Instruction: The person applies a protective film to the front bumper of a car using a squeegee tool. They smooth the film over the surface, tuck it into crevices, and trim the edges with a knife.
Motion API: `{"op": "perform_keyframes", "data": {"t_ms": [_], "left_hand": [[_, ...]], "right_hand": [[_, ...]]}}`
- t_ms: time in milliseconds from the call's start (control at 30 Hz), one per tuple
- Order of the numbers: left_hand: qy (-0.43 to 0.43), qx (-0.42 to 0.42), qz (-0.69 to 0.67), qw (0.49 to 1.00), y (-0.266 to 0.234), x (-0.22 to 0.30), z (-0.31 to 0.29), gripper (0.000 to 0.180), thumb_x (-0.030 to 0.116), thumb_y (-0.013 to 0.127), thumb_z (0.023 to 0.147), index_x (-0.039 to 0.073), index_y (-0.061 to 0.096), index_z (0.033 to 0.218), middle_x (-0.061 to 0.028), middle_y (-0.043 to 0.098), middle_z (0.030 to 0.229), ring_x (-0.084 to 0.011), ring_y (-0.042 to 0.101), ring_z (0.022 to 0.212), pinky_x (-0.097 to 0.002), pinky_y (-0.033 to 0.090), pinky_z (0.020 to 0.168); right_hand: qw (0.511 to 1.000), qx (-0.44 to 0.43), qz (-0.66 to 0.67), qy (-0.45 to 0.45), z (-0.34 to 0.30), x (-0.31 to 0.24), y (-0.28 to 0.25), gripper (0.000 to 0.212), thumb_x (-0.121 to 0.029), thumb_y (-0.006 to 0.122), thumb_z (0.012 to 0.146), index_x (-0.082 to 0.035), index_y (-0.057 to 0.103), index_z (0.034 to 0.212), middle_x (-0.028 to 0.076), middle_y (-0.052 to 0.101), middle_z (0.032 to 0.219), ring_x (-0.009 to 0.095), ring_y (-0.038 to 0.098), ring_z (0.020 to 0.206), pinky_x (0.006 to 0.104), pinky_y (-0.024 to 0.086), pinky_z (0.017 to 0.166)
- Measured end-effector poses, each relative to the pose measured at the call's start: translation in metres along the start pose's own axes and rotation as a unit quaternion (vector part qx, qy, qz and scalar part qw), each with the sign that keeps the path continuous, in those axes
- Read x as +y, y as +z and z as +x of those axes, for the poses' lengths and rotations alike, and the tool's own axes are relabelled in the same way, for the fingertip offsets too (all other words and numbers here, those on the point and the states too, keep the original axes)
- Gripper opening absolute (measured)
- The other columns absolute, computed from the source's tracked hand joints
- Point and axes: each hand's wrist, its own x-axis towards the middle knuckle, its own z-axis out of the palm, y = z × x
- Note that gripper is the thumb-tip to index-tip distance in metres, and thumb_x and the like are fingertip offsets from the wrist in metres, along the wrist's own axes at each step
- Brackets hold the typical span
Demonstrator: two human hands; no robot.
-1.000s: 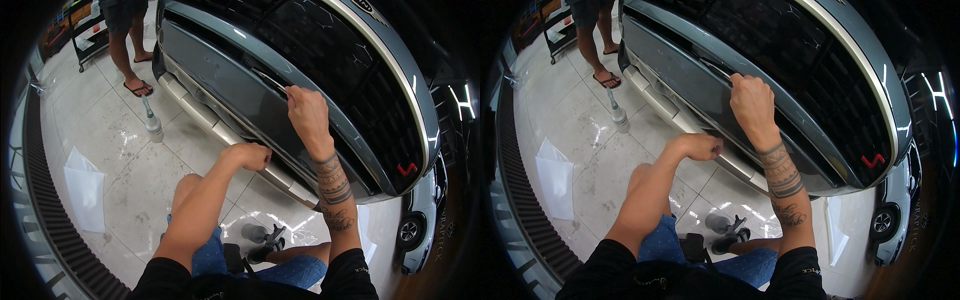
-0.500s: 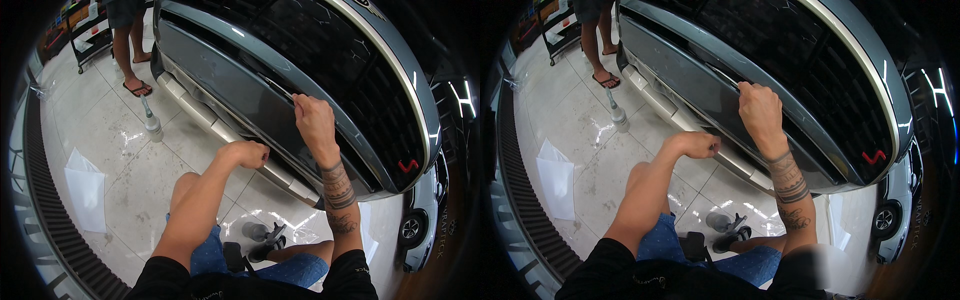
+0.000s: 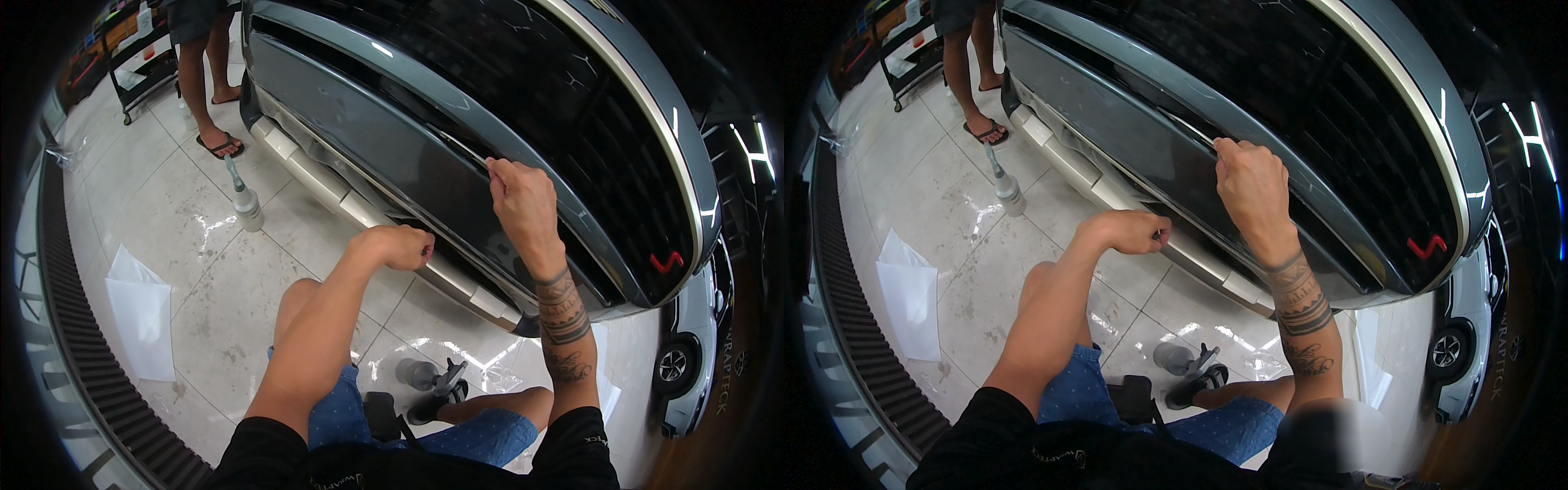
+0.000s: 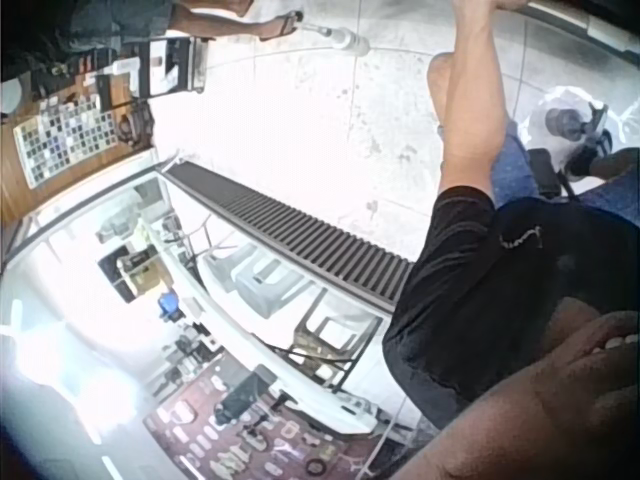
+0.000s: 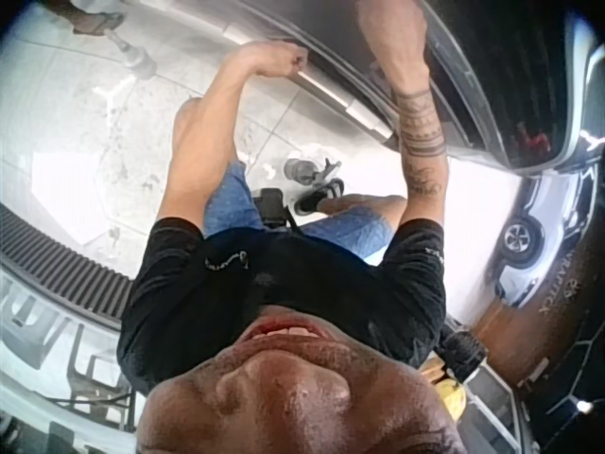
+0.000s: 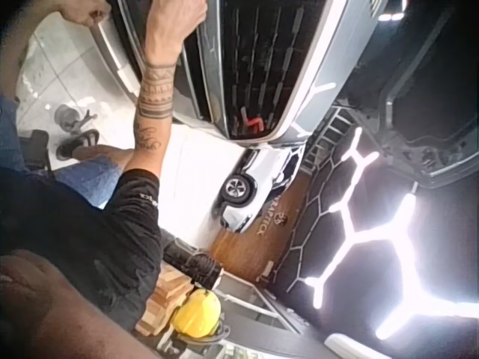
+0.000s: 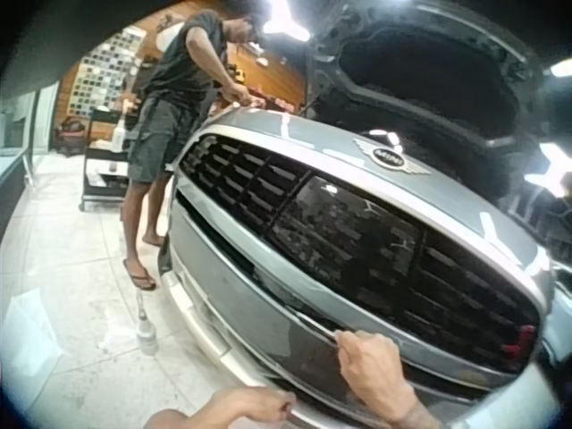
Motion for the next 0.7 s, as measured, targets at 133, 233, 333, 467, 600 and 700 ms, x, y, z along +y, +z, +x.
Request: {"op": "perform_keyframes", "data": {"t_ms": [133,233,333,467,600,700], "left_hand": [[-0.004,-0.001,-0.001,1.000,0.001,0.001,0.000,0.024,0.020,0.058,0.084,0.006,0.060,0.103,-0.0158,0.066,0.100,-0.0331,0.063,0.095,-0.0413,0.048,0.083],[0.000,0.003,-0.001,1.000,0.002,0.000,0.001,0.024,0.021,0.057,0.084,0.006,0.060,0.102,-0.0151,0.066,0.099,-0.0330,0.062,0.093,-0.0412,0.048,0.081],[0.004,0.006,0.004,1.000,0.003,-0.001,0.002,0.023,0.021,0.057,0.083,0.007,0.060,0.101,-0.0147,0.066,0.097,-0.0331,0.062,0.092,-0.0414,0.048,0.080],[-0.006,0.002,0.011,1.000,0.002,0.002,0.001,0.022,0.020,0.057,0.083,0.007,0.059,0.100,-0.0149,0.066,0.095,-0.0329,0.062,0.092,-0.0419,0.048,0.079],[-0.002,0.001,0.015,1.000,0.003,0.002,0.002,0.021,0.019,0.057,0.083,0.006,0.058,0.099,-0.0153,0.066,0.094,-0.0328,0.062,0.091,-0.0425,0.048,0.078],[-0.007,0.000,0.013,1.000,0.004,0.001,0.003,0.020,0.020,0.057,0.084,0.007,0.058,0.099,-0.0156,0.066,0.094,-0.0330,0.062,0.091,-0.0428,0.048,0.078]], "right_hand": [[1.000,-0.019,-0.006,0.016,-0.007,0.006,-0.007,0.012,-0.006,0.063,0.083,-0.003,0.069,0.093,0.016,0.065,0.076,0.035,0.063,0.070,0.0429,0.049,0.064],[0.999,-0.031,-0.007,0.019,-0.013,0.010,-0.014,0.014,-0.007,0.062,0.083,-0.004,0.069,0.096,0.017,0.066,0.079,0.035,0.064,0.072,0.0440,0.050,0.065],[1.000,-0.019,-0.013,0.015,-0.021,0.014,-0.019,0.012,-0.006,0.063,0.083,-0.003,0.069,0.093,0.016,0.065,0.075,0.034,0.063,0.069,0.0424,0.048,0.063],[0.997,-0.056,-0.035,0.029,-0.030,0.025,-0.027,0.016,-0.008,0.062,0.084,-0.006,0.069,0.098,0.015,0.066,0.078,0.035,0.064,0.071,0.0450,0.050,0.064],[0.999,-0.041,-0.013,0.019,-0.036,0.028,-0.031,0.016,-0.008,0.062,0.084,-0.006,0.069,0.098,0.014,0.066,0.077,0.034,0.064,0.070,0.0441,0.050,0.063],[1.000,-0.017,-0.009,0.013,-0.037,0.029,-0.033,0.010,-0.004,0.064,0.082,-0.003,0.069,0.091,0.015,0.063,0.072,0.034,0.061,0.064,0.0403,0.046,0.059]]}}
